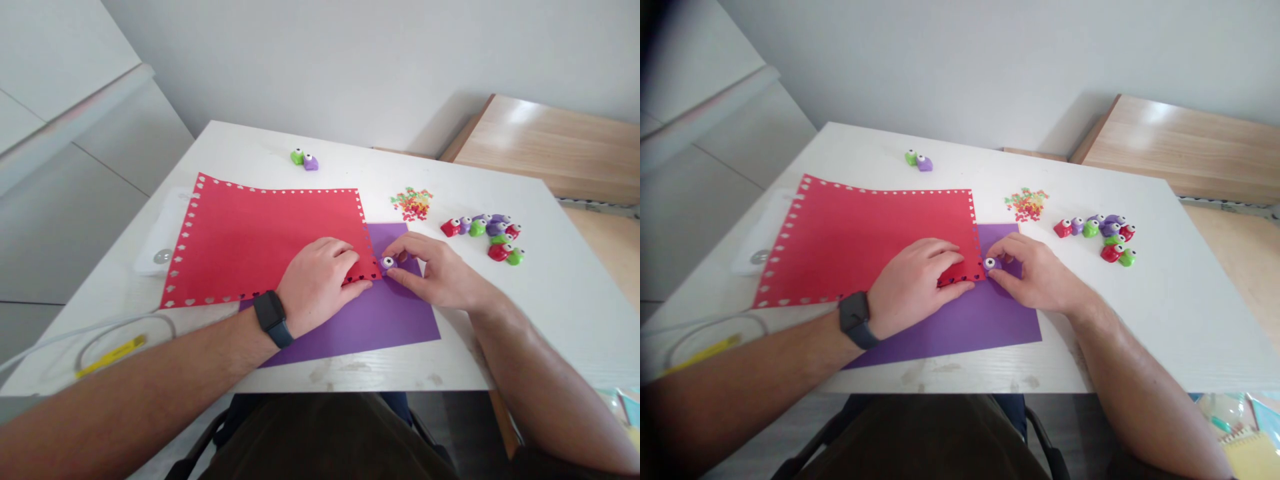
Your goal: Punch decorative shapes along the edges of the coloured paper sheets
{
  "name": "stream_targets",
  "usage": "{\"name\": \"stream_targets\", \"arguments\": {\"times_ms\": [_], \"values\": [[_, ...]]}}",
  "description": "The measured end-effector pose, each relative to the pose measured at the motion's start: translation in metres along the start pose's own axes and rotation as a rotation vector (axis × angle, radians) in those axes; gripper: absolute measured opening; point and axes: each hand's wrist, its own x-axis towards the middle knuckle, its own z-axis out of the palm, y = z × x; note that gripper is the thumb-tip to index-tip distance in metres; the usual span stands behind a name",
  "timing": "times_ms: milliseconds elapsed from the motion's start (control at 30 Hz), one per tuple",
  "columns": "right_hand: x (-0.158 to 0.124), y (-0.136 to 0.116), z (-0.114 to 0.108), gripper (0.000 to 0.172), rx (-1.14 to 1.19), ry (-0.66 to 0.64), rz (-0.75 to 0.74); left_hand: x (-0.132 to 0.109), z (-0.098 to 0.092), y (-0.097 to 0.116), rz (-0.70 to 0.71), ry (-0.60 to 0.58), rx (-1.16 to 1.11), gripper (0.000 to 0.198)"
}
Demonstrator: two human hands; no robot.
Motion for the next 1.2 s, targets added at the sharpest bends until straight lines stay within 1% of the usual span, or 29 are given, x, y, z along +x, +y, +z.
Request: {"name": "stream_targets", "arguments": {"times_ms": [367,700,900,1200], "values": [[0.0000,0.0017,0.0009,0.016,-0.007,-0.018,-0.018,0.0001,0.0000,0.0001,0.001,0.000,0.005,0.038],[-0.0004,0.0022,0.0010,0.015,-0.022,-0.007,-0.006,-0.0007,0.0005,0.0000,0.010,0.010,-0.006,0.034],[-0.0003,0.0024,0.0002,0.016,-0.029,-0.011,-0.006,-0.0004,0.0006,0.0001,0.011,0.004,-0.002,0.037],[-0.0020,0.0030,0.0011,0.016,-0.030,-0.010,0.016,-0.0008,0.0009,-0.0005,0.015,0.013,-0.003,0.035]]}}
